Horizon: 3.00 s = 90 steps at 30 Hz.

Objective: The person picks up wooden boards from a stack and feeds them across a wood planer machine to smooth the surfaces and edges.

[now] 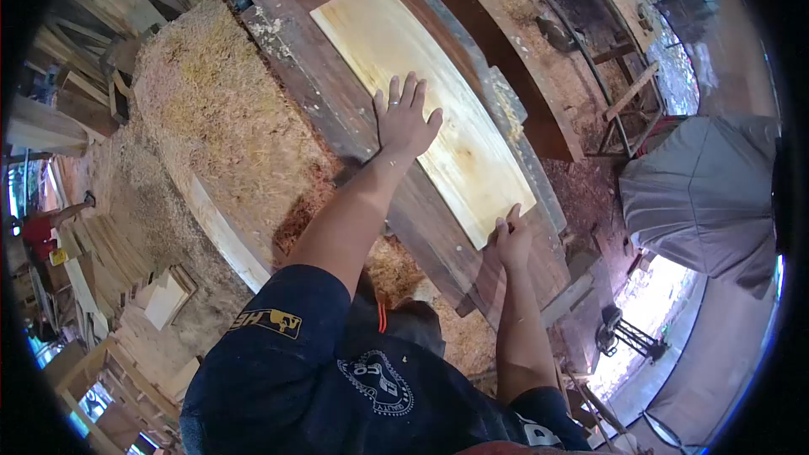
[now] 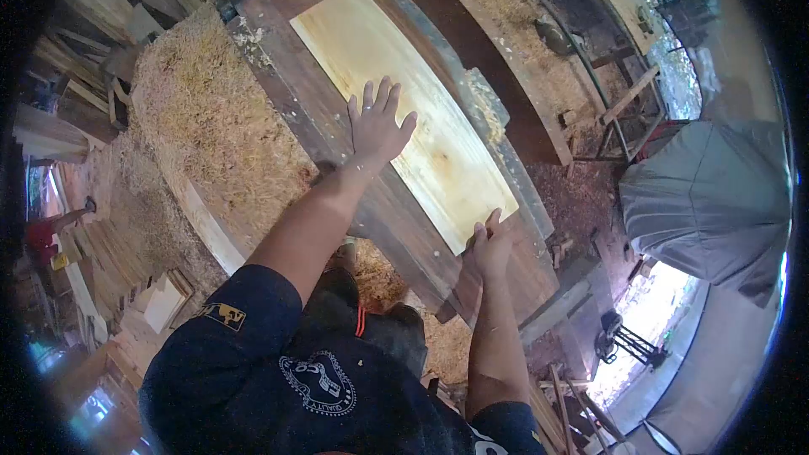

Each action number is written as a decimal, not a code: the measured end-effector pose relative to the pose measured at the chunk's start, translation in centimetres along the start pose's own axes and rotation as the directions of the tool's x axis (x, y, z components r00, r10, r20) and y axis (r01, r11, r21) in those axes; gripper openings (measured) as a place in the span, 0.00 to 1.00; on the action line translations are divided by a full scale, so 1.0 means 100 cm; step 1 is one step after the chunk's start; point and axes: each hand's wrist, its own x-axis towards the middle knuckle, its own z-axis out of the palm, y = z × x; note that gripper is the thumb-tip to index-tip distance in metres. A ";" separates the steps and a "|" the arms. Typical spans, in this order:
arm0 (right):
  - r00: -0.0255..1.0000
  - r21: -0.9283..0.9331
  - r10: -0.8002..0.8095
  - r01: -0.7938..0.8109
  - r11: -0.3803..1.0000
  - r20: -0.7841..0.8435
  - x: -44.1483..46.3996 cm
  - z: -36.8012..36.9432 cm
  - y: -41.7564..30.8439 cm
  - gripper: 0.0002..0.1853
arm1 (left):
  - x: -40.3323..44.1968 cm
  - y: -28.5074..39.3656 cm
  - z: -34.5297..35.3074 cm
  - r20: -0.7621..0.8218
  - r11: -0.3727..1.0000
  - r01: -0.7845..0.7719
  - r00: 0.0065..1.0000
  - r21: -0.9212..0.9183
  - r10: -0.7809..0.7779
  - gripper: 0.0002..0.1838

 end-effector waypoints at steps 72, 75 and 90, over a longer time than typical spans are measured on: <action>0.737 -0.218 -0.663 0.630 0.745 -0.133 0.245 0.125 -0.253 0.27 | 0.242 -0.195 -0.048 -0.171 0.985 0.120 0.981 0.124 -0.098 0.37; 0.737 -0.217 -0.660 0.627 0.748 -0.144 0.253 0.130 -0.265 0.27 | 0.254 -0.202 -0.053 -0.158 0.982 0.132 0.981 0.132 -0.111 0.37; 0.740 -0.261 -0.666 0.628 0.733 -0.091 0.286 0.151 -0.312 0.29 | 0.303 -0.254 -0.044 -0.260 0.981 -0.071 0.959 0.178 0.116 0.28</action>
